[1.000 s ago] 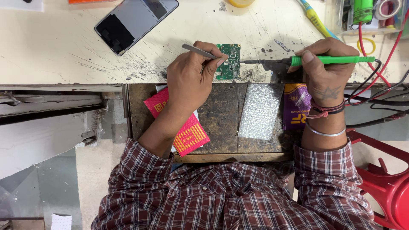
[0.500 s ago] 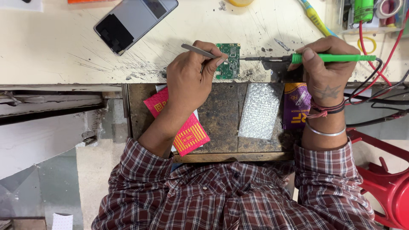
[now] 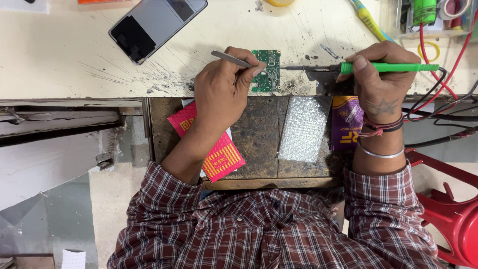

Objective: The person solders a small green circuit board on a workbench, holding the board steady with a metal tool in one hand while applying a green-handled soldering iron to the board's components with the other hand. A smartphone lies on the bench beside the work area throughout.

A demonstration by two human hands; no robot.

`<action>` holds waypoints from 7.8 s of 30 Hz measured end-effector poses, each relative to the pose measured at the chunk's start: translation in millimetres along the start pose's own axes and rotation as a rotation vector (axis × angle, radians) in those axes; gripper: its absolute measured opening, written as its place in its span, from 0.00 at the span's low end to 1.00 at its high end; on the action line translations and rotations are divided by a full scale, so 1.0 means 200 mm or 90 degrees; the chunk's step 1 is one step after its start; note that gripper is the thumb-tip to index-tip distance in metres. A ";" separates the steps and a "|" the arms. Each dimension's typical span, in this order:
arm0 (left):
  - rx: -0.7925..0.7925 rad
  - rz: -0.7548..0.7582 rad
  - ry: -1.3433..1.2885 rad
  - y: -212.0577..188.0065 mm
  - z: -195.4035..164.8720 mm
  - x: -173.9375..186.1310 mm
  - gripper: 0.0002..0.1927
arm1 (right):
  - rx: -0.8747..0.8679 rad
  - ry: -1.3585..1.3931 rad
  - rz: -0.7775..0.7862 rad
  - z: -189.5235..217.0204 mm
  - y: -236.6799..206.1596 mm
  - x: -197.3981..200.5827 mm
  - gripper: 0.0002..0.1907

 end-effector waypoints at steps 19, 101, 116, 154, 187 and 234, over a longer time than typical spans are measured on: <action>-0.005 -0.010 -0.020 0.01 -0.01 0.00 0.08 | 0.005 0.019 -0.009 -0.01 0.01 -0.01 0.18; 0.084 0.041 -0.017 0.05 0.10 -0.05 0.09 | -0.050 -0.039 -0.031 -0.16 0.07 -0.05 0.07; 0.057 0.027 -0.021 0.04 0.09 -0.04 0.08 | -0.053 -0.021 -0.037 -0.14 0.07 -0.05 0.07; 0.058 0.030 -0.019 0.04 0.09 -0.04 0.09 | -0.054 -0.023 -0.045 -0.14 0.07 -0.06 0.08; 0.066 0.041 -0.026 0.04 0.10 -0.05 0.09 | -0.066 -0.026 -0.049 -0.14 0.07 -0.06 0.07; 0.051 0.028 -0.031 0.04 0.08 -0.04 0.08 | -0.057 -0.029 -0.041 -0.13 0.07 -0.06 0.09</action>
Point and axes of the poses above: each hand's wrist, its own y-axis towards the middle knuckle, its own x-axis out of the back of the hand, z = x × y, the point moved 6 cm from there along y, towards the middle knuckle, and after that the axes turned 5 degrees about x, right-handed, at the moved point
